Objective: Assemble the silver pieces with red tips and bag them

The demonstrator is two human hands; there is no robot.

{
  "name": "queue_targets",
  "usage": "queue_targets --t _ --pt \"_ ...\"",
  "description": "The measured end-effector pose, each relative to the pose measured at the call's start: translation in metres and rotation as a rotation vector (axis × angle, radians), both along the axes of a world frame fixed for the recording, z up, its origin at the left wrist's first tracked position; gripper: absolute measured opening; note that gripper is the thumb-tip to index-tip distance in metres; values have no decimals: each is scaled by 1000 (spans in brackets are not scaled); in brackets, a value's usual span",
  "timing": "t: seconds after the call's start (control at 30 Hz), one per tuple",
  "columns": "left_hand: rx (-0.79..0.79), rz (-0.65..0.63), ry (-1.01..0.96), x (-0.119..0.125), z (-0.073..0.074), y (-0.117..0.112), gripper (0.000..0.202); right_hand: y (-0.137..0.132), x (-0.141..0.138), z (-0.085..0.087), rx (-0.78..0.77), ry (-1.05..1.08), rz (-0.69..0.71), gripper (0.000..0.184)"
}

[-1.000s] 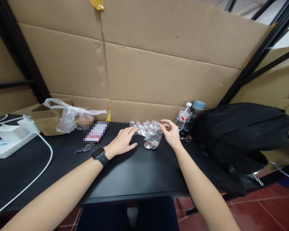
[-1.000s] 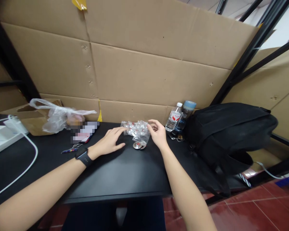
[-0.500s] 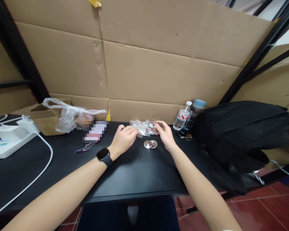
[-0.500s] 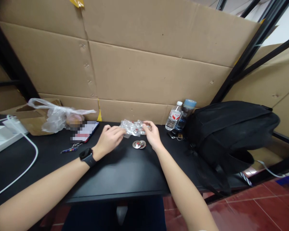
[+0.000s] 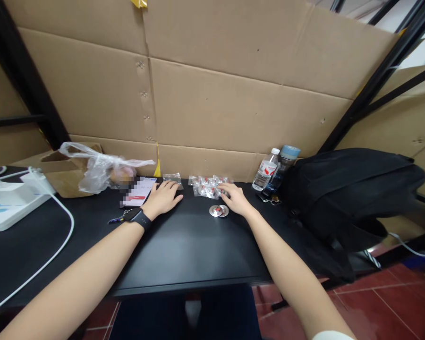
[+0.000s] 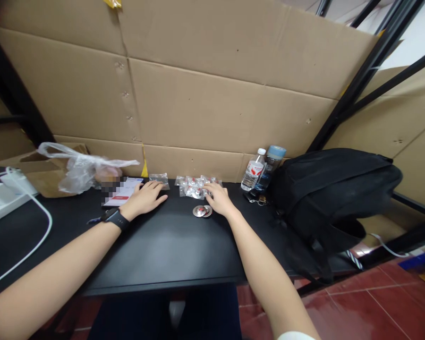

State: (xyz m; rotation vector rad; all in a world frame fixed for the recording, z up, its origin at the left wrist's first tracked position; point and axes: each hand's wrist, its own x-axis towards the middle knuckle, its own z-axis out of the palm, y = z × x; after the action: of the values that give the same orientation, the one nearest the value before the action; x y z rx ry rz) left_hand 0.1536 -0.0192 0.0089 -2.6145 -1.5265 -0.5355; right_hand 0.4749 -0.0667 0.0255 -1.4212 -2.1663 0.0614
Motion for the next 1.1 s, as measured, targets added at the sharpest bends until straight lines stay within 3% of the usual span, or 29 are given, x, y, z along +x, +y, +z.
queue_targets --t 0.13,0.3,0.43,0.7,0.9,1.1 --pt "53 -53 -8 12 6 -11 43 8 -12 -1 -61 -100 13 33" --pt "36 -172 -46 27 8 -21 38 12 -24 0 -56 -162 -81 33" --pt "44 -233 -72 33 6 -24 33 11 -27 0 -46 -185 -89 22" --pt "23 -322 -138 36 14 -36 34 2 -27 13 40 40 -127 22" --pt "61 -457 -202 47 24 -56 42 -18 -25 26 12 277 77 20" --pt "-49 -543 -108 50 17 -61 36 -27 -18 30 -107 323 101 20"
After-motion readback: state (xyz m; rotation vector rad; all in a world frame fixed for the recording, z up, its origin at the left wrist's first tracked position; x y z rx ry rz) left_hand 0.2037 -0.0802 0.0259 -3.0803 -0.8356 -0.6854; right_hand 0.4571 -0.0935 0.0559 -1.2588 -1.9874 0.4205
